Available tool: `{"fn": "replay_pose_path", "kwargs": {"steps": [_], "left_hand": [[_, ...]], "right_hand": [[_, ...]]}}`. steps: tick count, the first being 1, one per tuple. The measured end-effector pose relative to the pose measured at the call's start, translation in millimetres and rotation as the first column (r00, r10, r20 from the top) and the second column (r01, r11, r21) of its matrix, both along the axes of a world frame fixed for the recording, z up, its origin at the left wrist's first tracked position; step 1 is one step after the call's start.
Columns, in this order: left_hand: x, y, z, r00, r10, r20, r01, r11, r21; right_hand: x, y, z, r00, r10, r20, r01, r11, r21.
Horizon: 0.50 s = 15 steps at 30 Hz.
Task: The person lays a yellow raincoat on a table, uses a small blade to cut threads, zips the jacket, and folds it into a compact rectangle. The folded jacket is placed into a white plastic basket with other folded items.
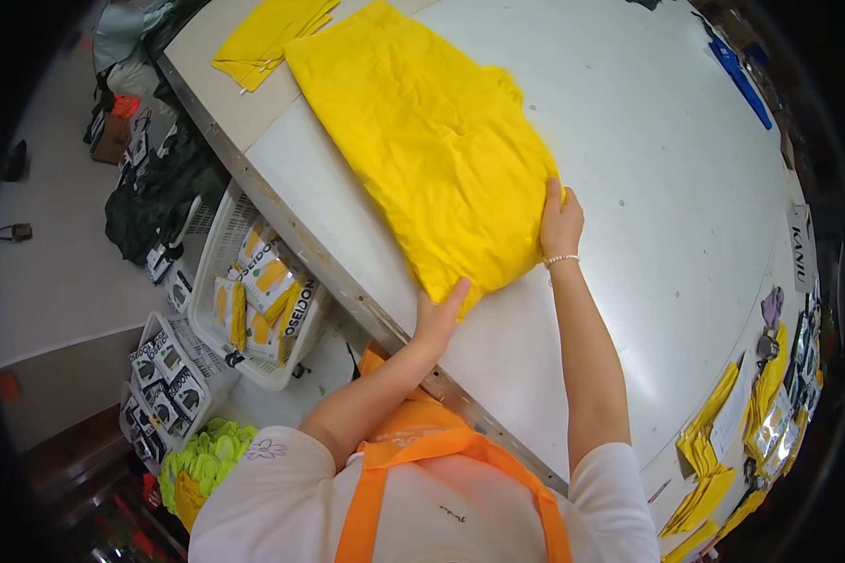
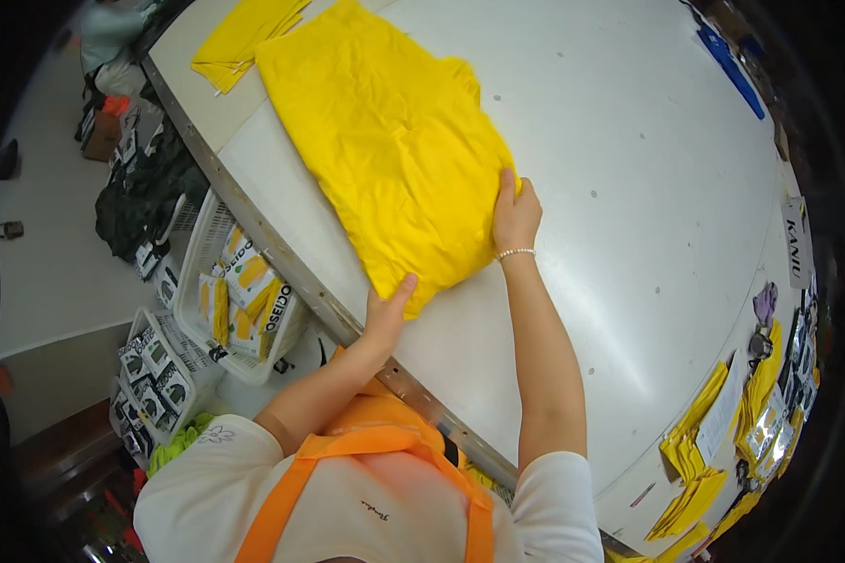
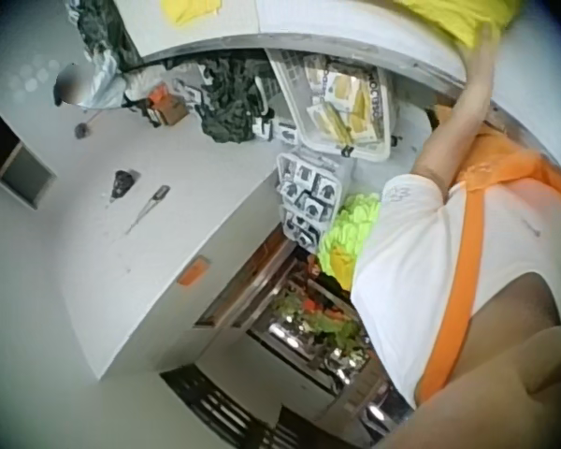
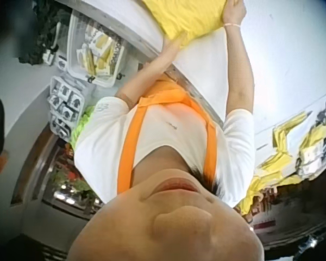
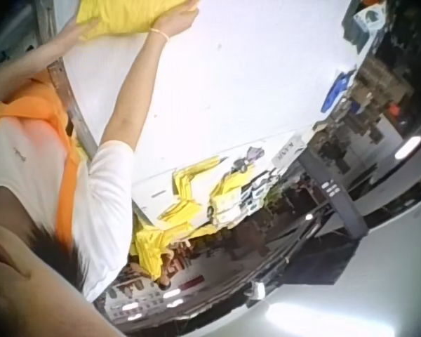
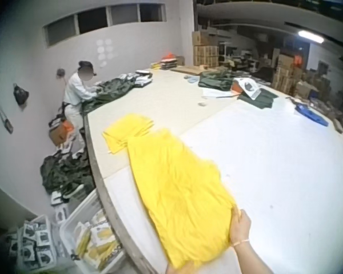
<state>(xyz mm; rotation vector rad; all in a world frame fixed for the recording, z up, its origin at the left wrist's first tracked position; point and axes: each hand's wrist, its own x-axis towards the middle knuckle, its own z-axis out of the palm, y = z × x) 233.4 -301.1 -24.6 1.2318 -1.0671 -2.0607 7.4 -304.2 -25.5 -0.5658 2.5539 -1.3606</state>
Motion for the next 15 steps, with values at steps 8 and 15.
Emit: {"fn": "replay_pose_path", "kwargs": {"steps": [8, 15], "left_hand": [[30, -16, 4, 0.976, -0.219, -0.007, 0.218, 0.969, 0.115], [32, -59, -23, 0.908, -0.378, -0.181, 0.418, 0.788, 0.453]], "right_hand": [[-61, -23, 49, 0.902, 0.333, 0.275, -0.390, 0.901, 0.190], [-62, -142, 78, 0.720, 0.419, 0.553, -0.637, 0.715, 0.289]]}}
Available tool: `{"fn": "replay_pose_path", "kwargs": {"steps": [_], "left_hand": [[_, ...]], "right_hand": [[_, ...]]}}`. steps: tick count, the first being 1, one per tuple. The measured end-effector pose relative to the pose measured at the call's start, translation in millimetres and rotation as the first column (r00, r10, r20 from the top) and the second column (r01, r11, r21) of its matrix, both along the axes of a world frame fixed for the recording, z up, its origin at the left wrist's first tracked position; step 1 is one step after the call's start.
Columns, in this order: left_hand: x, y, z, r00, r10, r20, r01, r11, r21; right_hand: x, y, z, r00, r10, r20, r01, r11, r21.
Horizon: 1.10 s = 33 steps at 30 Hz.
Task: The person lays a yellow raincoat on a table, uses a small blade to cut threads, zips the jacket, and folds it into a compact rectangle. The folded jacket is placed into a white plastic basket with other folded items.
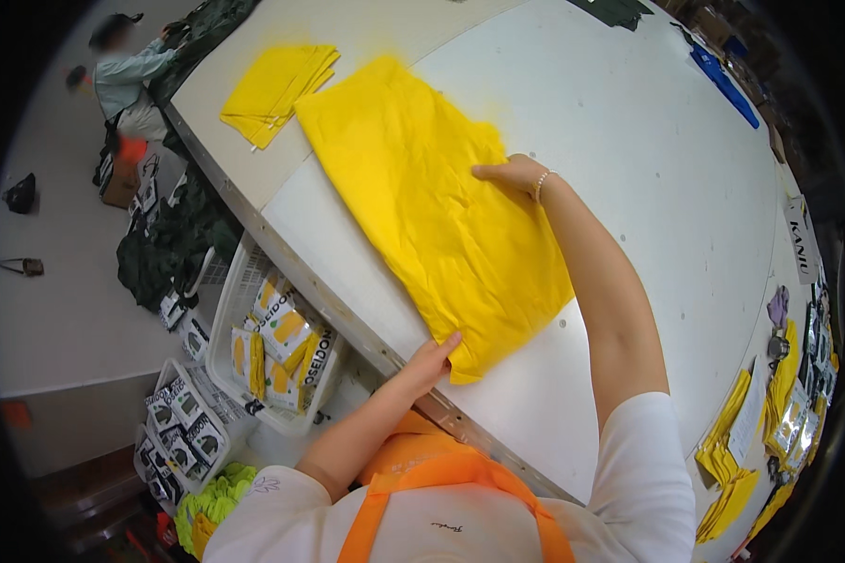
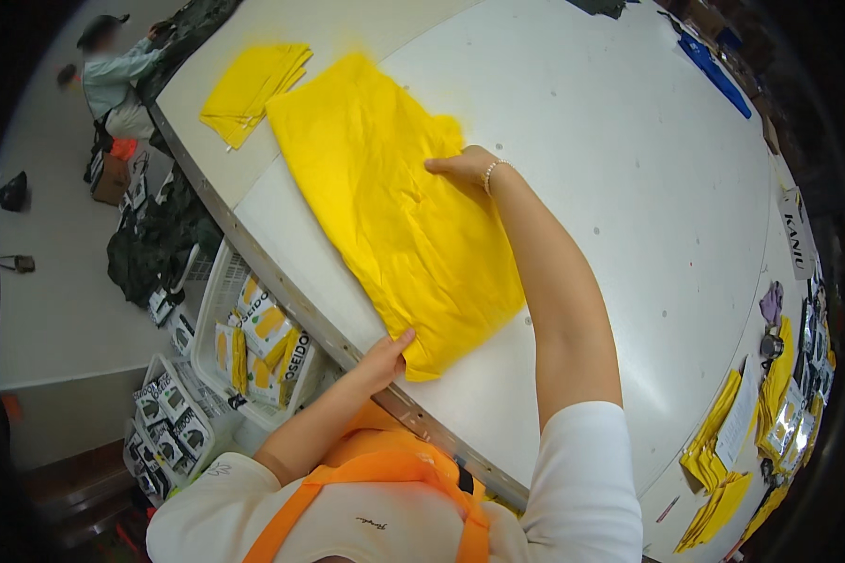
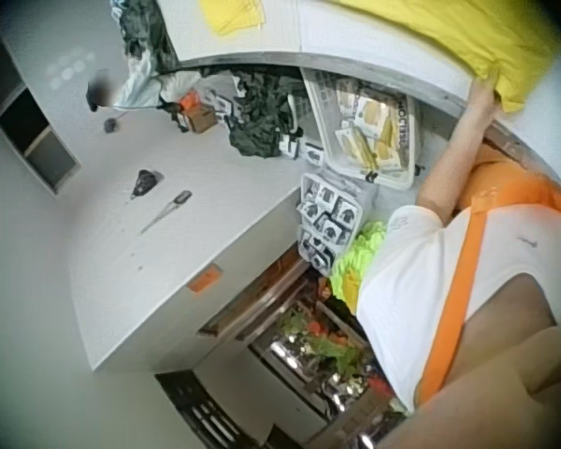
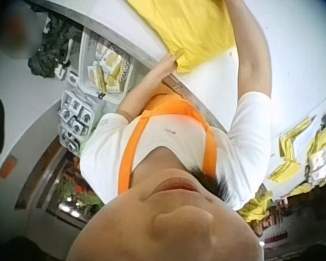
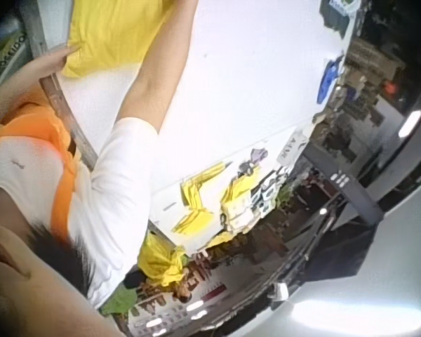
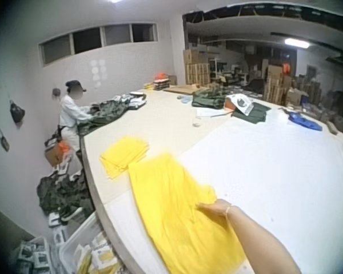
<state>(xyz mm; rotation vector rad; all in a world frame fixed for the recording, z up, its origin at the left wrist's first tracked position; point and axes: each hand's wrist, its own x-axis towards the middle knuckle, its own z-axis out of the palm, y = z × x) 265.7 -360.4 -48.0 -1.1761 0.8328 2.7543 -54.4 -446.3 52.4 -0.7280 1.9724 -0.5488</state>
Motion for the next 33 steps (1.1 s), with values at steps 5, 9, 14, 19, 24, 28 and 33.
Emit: {"fn": "replay_pose_path", "kwargs": {"steps": [5, 9, 14, 19, 24, 28, 33], "left_hand": [[5, -19, -30, 0.968, -0.251, -0.027, 0.252, 0.961, 0.116], [6, -36, -23, 0.888, -0.443, -0.125, 0.460, 0.864, 0.205], [20, -110, -11, 0.706, -0.679, -0.201, 0.704, 0.704, 0.095], [10, -154, -28, 0.802, -0.596, -0.034, 0.594, 0.802, -0.054], [-1, -218, 21, 0.148, -0.952, 0.267, 0.927, 0.039, -0.372], [15, -280, 75, 0.903, -0.373, 0.215, 0.381, 0.459, -0.803], [-4, -279, 38, 0.950, 0.284, 0.131, 0.150, -0.045, -0.988]], "right_hand": [[-7, -19, -39, 0.705, 0.019, 0.709, 0.125, 0.981, -0.151], [-26, -40, -74, 0.813, -0.038, 0.581, -0.049, 0.990, 0.134], [-10, -82, -31, 0.918, -0.047, 0.394, 0.000, 0.993, 0.119], [2, -86, -46, 0.548, -0.310, 0.777, 0.277, 0.944, 0.182], [23, -121, -79, 0.963, 0.232, -0.140, -0.182, 0.937, 0.298], [33, -117, -45, 0.869, 0.103, -0.483, -0.034, 0.988, 0.150], [19, -83, -58, 0.968, -0.206, -0.142, 0.215, 0.975, 0.048]]}}
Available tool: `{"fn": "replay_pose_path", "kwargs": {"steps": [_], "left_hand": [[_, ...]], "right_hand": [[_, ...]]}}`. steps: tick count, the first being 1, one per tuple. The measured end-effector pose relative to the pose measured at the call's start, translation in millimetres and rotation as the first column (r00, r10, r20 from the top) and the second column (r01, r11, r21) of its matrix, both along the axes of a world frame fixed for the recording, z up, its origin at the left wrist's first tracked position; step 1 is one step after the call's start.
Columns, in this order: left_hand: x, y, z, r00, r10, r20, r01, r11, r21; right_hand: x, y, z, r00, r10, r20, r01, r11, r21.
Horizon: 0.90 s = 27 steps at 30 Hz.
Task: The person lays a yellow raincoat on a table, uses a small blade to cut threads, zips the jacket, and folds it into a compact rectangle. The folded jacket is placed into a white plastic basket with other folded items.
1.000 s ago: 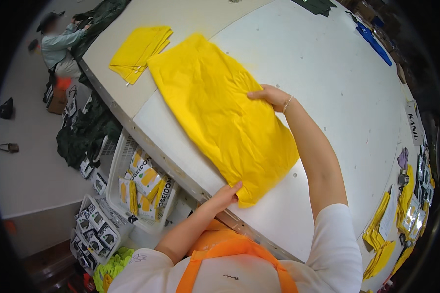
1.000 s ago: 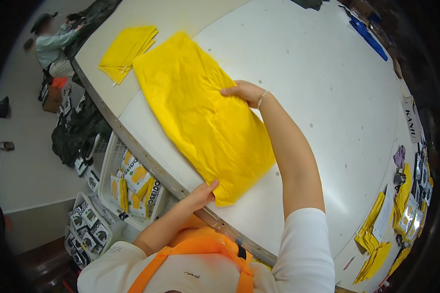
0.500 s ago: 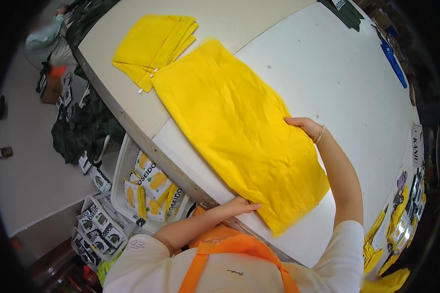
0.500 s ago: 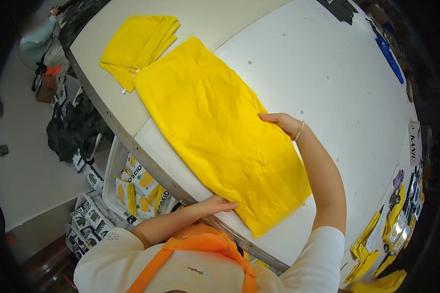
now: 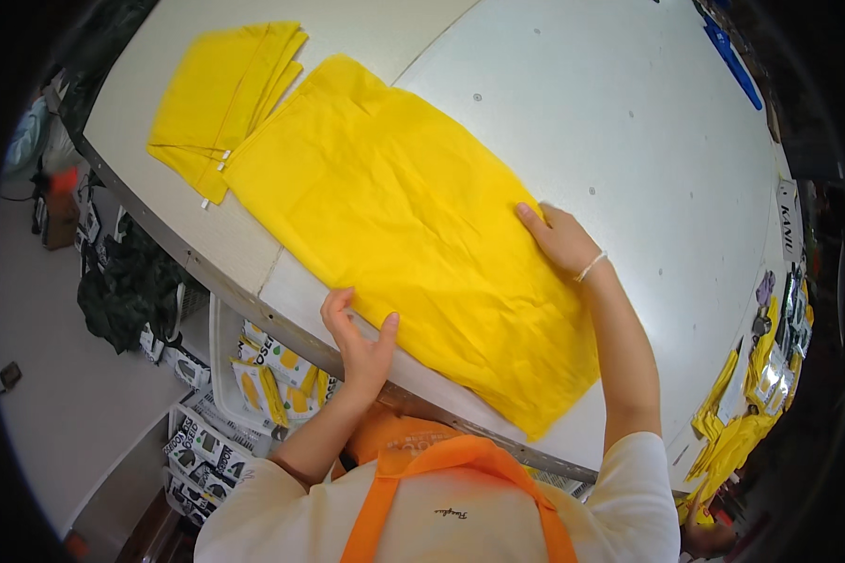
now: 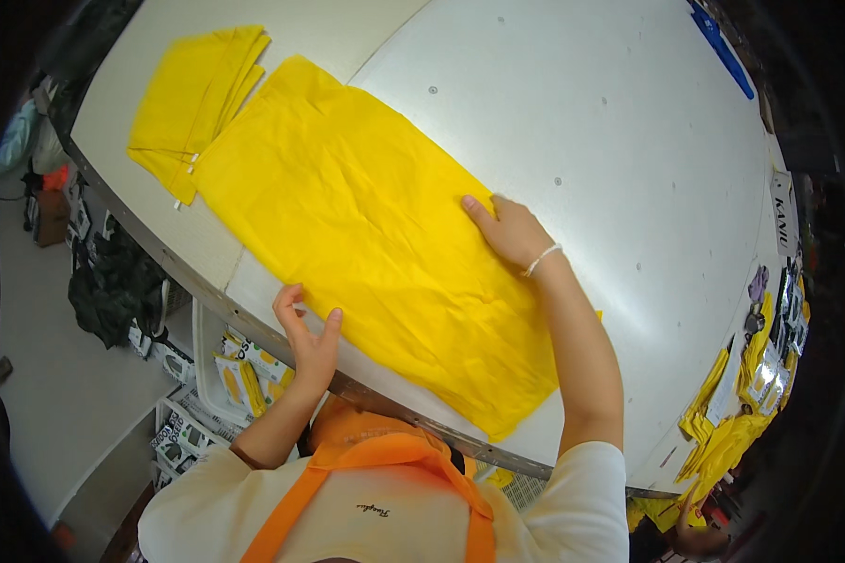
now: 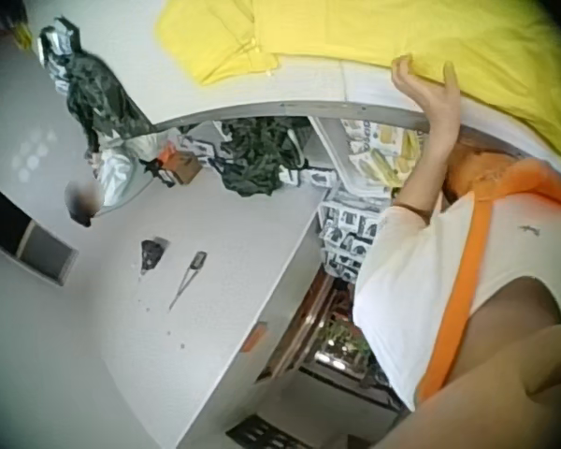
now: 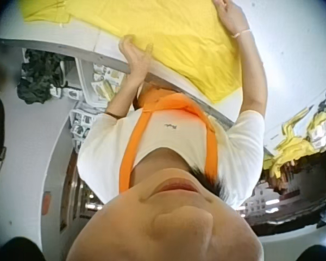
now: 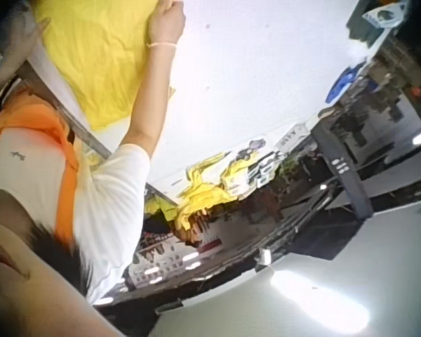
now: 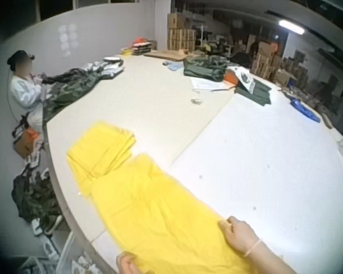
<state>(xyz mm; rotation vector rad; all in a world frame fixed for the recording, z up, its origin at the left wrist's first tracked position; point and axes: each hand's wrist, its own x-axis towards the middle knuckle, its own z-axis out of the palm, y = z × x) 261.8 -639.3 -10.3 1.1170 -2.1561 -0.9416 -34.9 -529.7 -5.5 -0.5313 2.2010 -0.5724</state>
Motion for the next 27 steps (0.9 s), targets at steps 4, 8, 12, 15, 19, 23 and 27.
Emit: {"fn": "replay_pose_path", "kwargs": {"steps": [4, 8, 12, 15, 19, 23, 27], "left_hand": [[19, 26, -28, 0.895, 0.442, -0.061, -0.185, 0.493, 0.850], [15, 29, -19, 0.981, 0.147, -0.126, 0.082, 0.273, 0.958], [24, -1, -25, 0.997, 0.013, -0.072, 0.016, 0.920, 0.391], [-4, -28, 5, 0.913, -0.308, 0.269, 0.348, 0.931, -0.113], [-56, -53, -33, 0.794, -0.373, 0.481, 0.489, 0.861, -0.138], [-41, -62, -44, 0.935, -0.227, 0.271, 0.278, 0.946, -0.167], [-4, -88, -43, 0.903, 0.428, -0.033, -0.415, 0.891, 0.183]], "right_hand": [[-14, -2, 23, 0.913, 0.068, 0.403, -0.148, 0.974, 0.171], [-18, -3, 28, 0.956, 0.073, 0.286, -0.109, 0.988, 0.112], [6, -9, 34, 0.803, 0.259, -0.536, -0.270, 0.961, 0.059], [42, -22, 38, 0.484, 0.506, -0.714, -0.613, 0.779, 0.136], [61, -40, -28, 0.432, 0.611, -0.664, -0.728, 0.670, 0.143], [55, -47, -27, 0.479, 0.574, -0.664, -0.737, 0.674, 0.051], [6, -115, -9, 0.604, 0.145, -0.784, -0.544, 0.794, -0.272]]}}
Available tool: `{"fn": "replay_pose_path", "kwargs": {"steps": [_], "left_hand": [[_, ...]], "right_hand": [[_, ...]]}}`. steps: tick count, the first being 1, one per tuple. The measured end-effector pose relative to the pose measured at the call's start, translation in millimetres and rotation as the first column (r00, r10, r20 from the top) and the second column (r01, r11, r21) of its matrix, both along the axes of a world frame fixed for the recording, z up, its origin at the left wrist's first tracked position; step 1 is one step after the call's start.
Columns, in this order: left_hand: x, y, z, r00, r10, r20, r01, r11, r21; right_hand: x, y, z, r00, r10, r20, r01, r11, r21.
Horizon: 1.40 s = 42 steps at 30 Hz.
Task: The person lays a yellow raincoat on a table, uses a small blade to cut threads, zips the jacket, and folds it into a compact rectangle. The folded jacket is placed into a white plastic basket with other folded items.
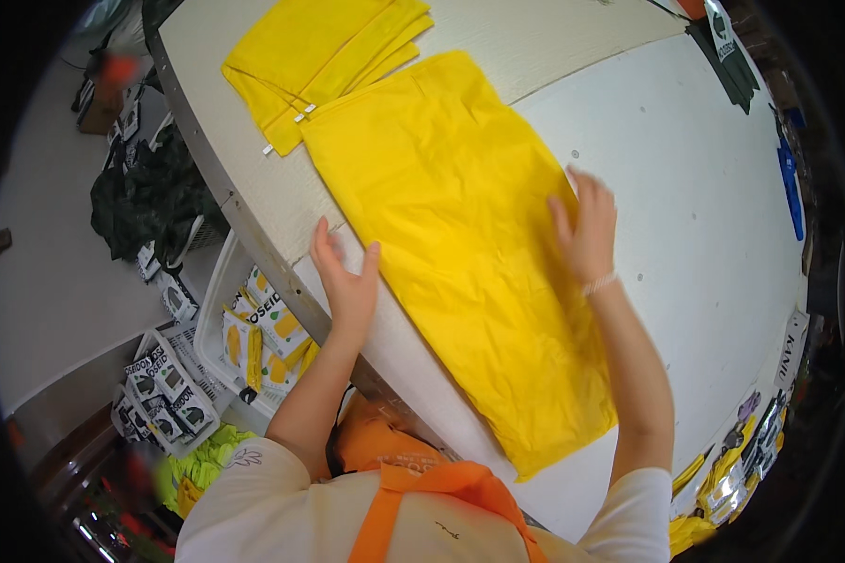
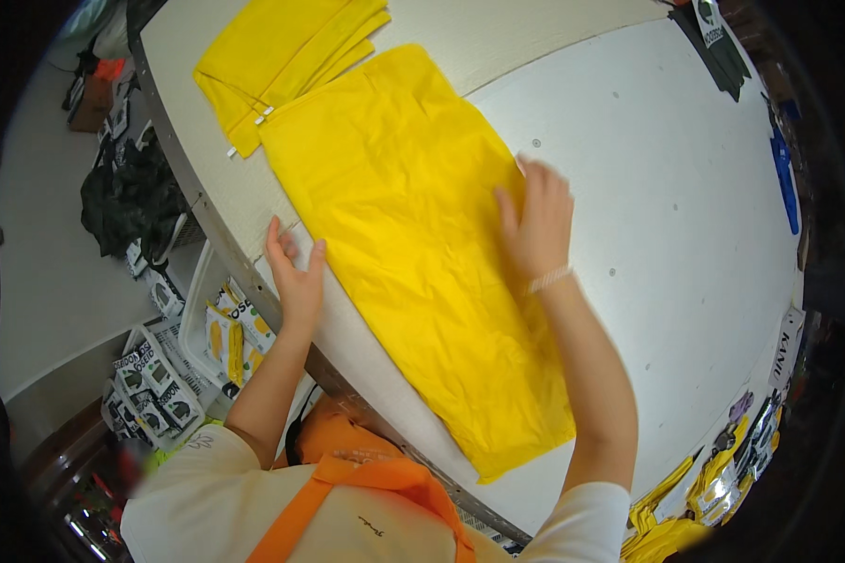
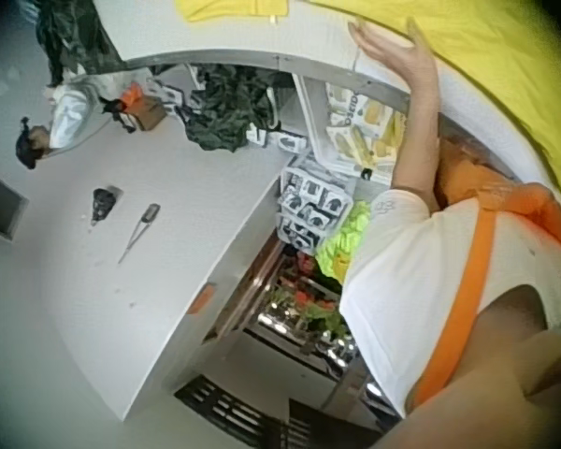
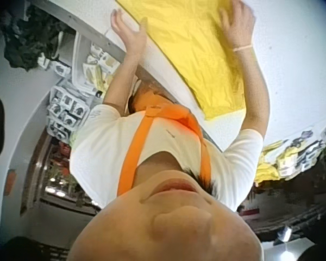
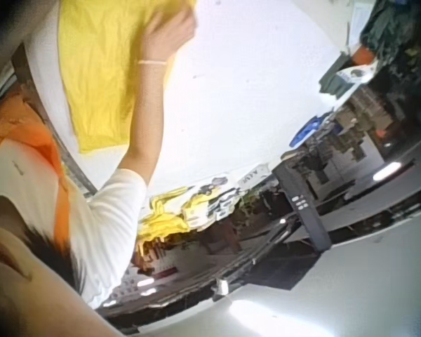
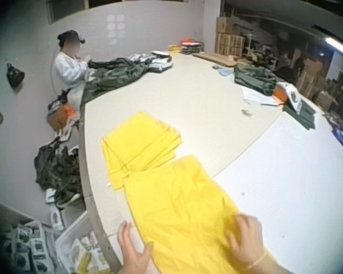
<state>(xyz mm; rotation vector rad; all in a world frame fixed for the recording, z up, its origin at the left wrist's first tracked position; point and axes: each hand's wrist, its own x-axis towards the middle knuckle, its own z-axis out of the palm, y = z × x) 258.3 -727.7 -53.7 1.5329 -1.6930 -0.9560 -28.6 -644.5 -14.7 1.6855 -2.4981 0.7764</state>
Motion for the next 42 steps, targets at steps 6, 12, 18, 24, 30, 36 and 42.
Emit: {"fn": "replay_pose_path", "kwargs": {"steps": [6, 12, 18, 24, 30, 36, 42], "left_hand": [[-2, -34, -6, 0.658, 0.366, -0.659, 0.196, 0.761, 0.618], [-20, -55, -9, 0.624, 0.232, -0.746, 0.281, 0.824, 0.491], [-26, -34, 27, 0.541, 0.200, -0.817, 0.231, 0.898, 0.373], [-24, -41, 20, 0.622, 0.154, -0.768, 0.463, 0.719, 0.518], [31, -16, 122, 0.085, -0.039, -0.996, 0.888, 0.456, 0.058], [32, 11, 114, 0.063, 0.226, -0.972, 0.926, 0.351, 0.141], [-8, -5, 24, 0.782, 0.022, -0.623, 0.583, 0.329, 0.743]], "right_hand": [[-52, -75, -2, 0.806, -0.293, 0.515, 0.032, 0.889, 0.457], [-51, -99, 19, 0.603, -0.304, 0.738, -0.166, 0.857, 0.489], [-65, -89, 32, 0.507, -0.219, 0.833, -0.184, 0.917, 0.353], [-68, -70, 27, 0.383, 0.003, 0.924, -0.226, 0.970, 0.091], [-54, -4, 186, 0.870, 0.141, 0.472, -0.302, 0.910, 0.285], [-53, 19, 203, 0.763, 0.159, 0.627, -0.327, 0.931, 0.162], [-82, -28, 9, 0.635, -0.493, 0.594, 0.032, 0.786, 0.617]]}}
